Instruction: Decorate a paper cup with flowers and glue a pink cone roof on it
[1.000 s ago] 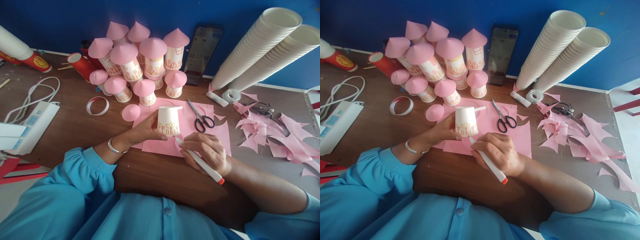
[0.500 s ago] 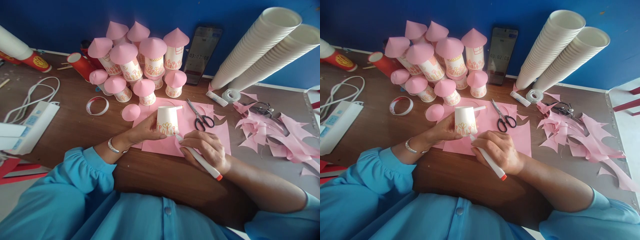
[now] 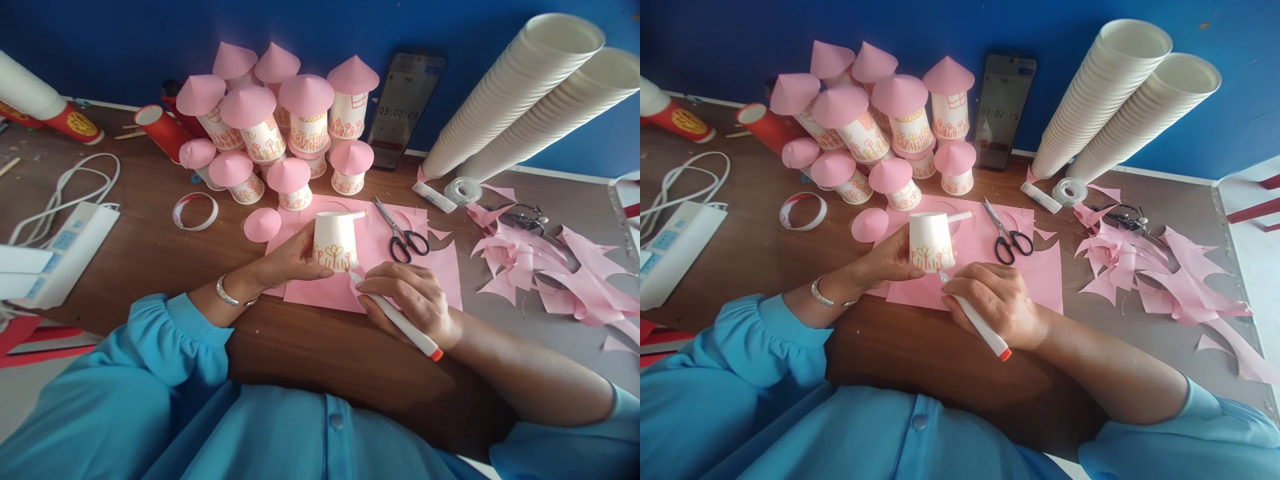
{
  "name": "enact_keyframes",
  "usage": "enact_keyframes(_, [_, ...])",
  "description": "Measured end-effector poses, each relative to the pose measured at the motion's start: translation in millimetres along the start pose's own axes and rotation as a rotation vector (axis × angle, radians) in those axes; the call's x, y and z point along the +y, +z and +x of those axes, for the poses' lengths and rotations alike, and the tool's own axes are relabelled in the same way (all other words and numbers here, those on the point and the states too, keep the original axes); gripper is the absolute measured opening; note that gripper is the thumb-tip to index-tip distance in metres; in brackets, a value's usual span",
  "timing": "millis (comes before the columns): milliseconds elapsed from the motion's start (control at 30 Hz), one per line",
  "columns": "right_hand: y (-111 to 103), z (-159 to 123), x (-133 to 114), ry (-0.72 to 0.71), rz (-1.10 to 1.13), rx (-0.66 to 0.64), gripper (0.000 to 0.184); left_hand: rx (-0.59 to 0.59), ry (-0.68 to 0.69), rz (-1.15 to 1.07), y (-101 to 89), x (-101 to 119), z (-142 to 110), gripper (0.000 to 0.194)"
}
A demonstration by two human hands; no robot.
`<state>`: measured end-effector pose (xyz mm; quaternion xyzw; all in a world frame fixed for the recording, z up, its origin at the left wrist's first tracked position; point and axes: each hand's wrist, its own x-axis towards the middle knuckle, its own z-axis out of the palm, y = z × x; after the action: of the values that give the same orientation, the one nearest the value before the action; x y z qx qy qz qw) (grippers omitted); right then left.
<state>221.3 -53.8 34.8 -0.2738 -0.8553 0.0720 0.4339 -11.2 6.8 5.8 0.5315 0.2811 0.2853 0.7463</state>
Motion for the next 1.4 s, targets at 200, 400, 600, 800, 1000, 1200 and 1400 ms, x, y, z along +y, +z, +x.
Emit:
enact_keyframes(200, [-2.7, 1.0, -0.2, -0.015, 0.003, 0.016, 0.019, 0.008, 0.041, 0.005, -1.7, -4.4, -0.2, 0.079])
enact_keyframes(400, [-3.6, 0.4, -0.5, -0.021, 0.005, 0.010, 0.019, 0.008, 0.017, -0.028, -0.4, -2.9, -1.1, 0.085])
enact_keyframes(600, [-2.2, 0.1, -1.1, -0.019, 0.016, 0.006, 0.020, -0.004, 0.013, -0.020, 0.1, -1.6, -0.7, 0.090])
enact_keyframes(800, [1.3, -2.0, -0.8, -0.016, 0.027, 0.018, 0.021, -0.007, 0.031, 0.050, 0.7, -0.1, 0.1, 0.094])
enact_keyframes(1000, [3.6, -2.7, -1.0, -0.005, 0.015, 0.011, 0.020, -0.015, 0.025, 0.114, 2.8, 3.0, -0.6, 0.096])
enact_keyframes(1200, [3.4, -2.4, -1.3, -0.012, 0.010, 0.009, 0.019, -0.037, 0.023, 0.113, 4.3, 4.1, -0.6, 0.096])
enact_keyframes(1400, [3.6, -2.5, -1.2, -0.009, 0.010, 0.001, 0.018, -0.063, 0.052, 0.111, 3.8, 3.5, 0.7, 0.093])
